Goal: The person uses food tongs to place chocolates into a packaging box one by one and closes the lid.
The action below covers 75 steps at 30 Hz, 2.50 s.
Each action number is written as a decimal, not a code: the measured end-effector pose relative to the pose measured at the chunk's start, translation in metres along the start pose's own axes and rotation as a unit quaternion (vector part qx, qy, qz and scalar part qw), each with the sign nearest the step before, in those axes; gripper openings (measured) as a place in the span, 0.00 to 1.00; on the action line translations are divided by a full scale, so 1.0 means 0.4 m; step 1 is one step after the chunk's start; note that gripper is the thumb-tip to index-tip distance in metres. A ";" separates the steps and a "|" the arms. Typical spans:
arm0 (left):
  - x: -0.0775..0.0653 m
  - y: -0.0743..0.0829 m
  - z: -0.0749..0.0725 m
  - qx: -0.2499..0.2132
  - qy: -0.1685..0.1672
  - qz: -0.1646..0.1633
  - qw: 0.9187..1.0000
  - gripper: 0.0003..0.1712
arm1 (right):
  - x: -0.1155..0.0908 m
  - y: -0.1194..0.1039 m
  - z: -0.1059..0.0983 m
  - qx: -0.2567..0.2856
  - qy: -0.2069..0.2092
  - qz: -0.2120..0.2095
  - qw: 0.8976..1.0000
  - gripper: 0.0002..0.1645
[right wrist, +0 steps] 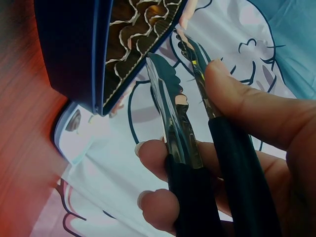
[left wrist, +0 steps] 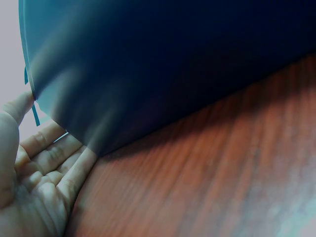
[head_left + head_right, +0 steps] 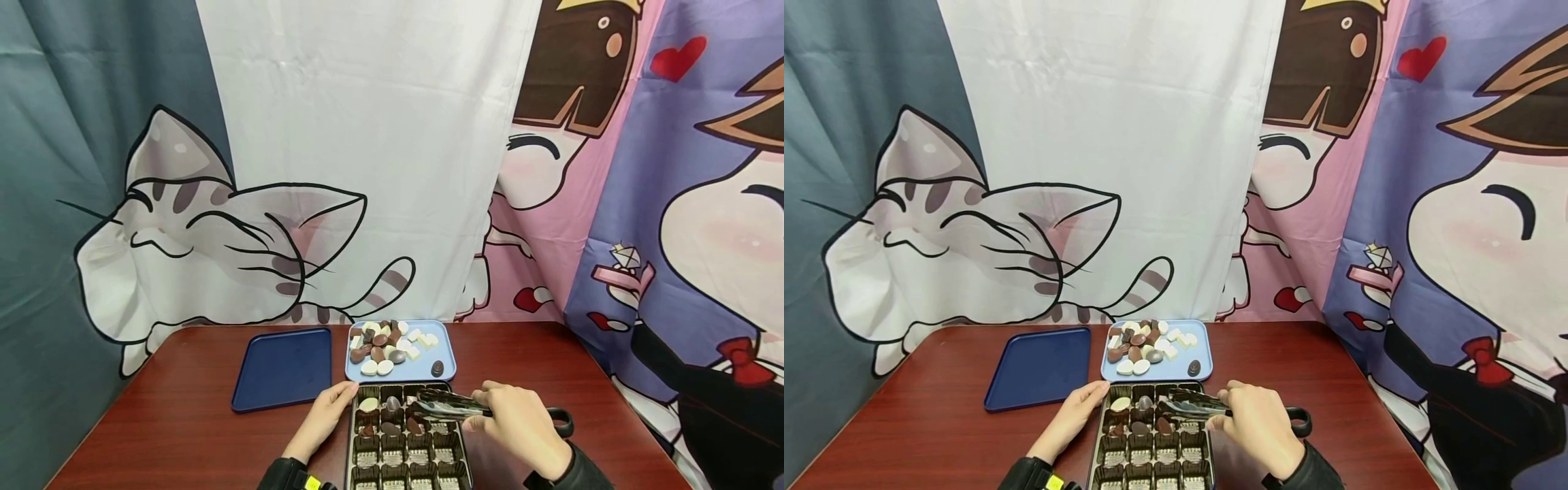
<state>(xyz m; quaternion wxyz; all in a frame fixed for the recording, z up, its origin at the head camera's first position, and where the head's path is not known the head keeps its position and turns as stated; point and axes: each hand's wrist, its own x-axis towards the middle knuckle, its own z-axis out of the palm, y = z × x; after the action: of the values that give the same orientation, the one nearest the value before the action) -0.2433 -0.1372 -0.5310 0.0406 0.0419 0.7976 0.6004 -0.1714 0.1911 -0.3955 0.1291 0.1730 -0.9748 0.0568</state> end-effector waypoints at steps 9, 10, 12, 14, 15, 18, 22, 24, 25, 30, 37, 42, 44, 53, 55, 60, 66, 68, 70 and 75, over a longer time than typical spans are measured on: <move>-0.003 -0.001 -0.001 0.010 -0.008 -0.003 1.000 0.29 | 0.015 0.003 -0.007 0.021 -0.009 0.039 0.999 0.25; -0.003 0.000 -0.001 0.009 -0.008 -0.003 1.000 0.29 | 0.019 0.006 -0.007 0.023 -0.006 0.044 0.999 0.25; -0.002 0.000 -0.001 0.008 -0.007 -0.003 1.000 0.29 | 0.030 0.014 -0.006 0.029 -0.003 0.053 0.998 0.25; -0.002 0.002 -0.001 0.007 -0.003 -0.002 1.000 0.28 | 0.042 0.024 -0.003 0.036 0.005 0.060 0.998 0.26; -0.002 0.002 -0.002 0.008 -0.003 -0.001 1.000 0.28 | 0.048 0.030 0.000 0.038 0.008 0.063 0.997 0.26; -0.004 0.004 -0.004 0.008 -0.002 -0.001 1.000 0.27 | 0.068 0.050 0.015 0.042 0.019 0.070 0.996 0.23; -0.003 0.003 -0.003 0.004 -0.007 -0.004 1.000 0.27 | 0.093 0.079 0.043 0.045 0.020 0.084 0.995 0.17; -0.002 0.001 -0.002 0.003 -0.007 -0.005 1.000 0.27 | 0.105 0.093 0.058 0.046 0.020 0.091 0.995 0.16; -0.002 0.001 -0.002 0.001 -0.005 -0.006 1.000 0.27 | 0.111 0.100 0.066 0.046 0.020 0.095 0.994 0.17; -0.002 0.003 -0.001 0.007 -0.001 0.000 1.000 0.28 | 0.133 0.124 0.113 0.050 0.015 0.113 0.992 0.18; -0.001 0.005 0.000 0.011 -0.001 0.007 1.000 0.27 | 0.149 0.132 0.165 0.050 -0.004 0.120 0.992 0.19; 0.000 -0.001 0.000 0.004 0.000 0.005 1.000 0.26 | 0.153 0.128 0.184 0.046 0.000 0.127 0.991 0.20; 0.001 -0.003 0.001 0.003 0.001 0.007 1.000 0.25 | 0.155 0.125 0.192 0.041 0.009 0.121 0.992 0.20; 0.000 -0.002 0.000 0.001 0.000 0.007 1.000 0.26 | 0.154 0.113 0.206 0.010 0.027 0.100 0.995 0.18; -0.001 0.000 0.000 0.001 0.000 0.007 1.000 0.26 | 0.153 0.113 0.209 0.012 0.029 0.104 0.994 0.18; -0.005 0.002 0.001 0.002 0.001 0.009 1.000 0.26 | 0.148 0.115 0.210 0.013 0.035 0.102 0.994 0.18; -0.004 0.001 0.001 0.002 -0.001 0.009 1.000 0.27 | 0.148 0.117 0.199 0.020 0.033 0.105 0.994 0.18; -0.005 0.002 0.000 -0.001 -0.003 0.007 1.000 0.27 | 0.150 0.117 0.188 0.023 0.032 0.106 0.994 0.18; -0.005 0.003 0.000 -0.002 -0.003 0.007 1.000 0.27 | 0.150 0.116 0.175 0.028 0.033 0.106 0.993 0.18; -0.005 0.002 -0.001 0.006 -0.007 0.003 1.000 0.28 | 0.146 0.112 0.141 0.038 0.038 0.101 0.993 0.16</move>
<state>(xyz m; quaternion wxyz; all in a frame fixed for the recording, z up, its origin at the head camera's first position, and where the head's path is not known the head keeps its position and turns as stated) -0.2414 -0.1376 -0.5302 0.0439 0.0484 0.8006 0.5956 -0.2532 0.2052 -0.4368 0.1528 0.0759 -0.9788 0.1131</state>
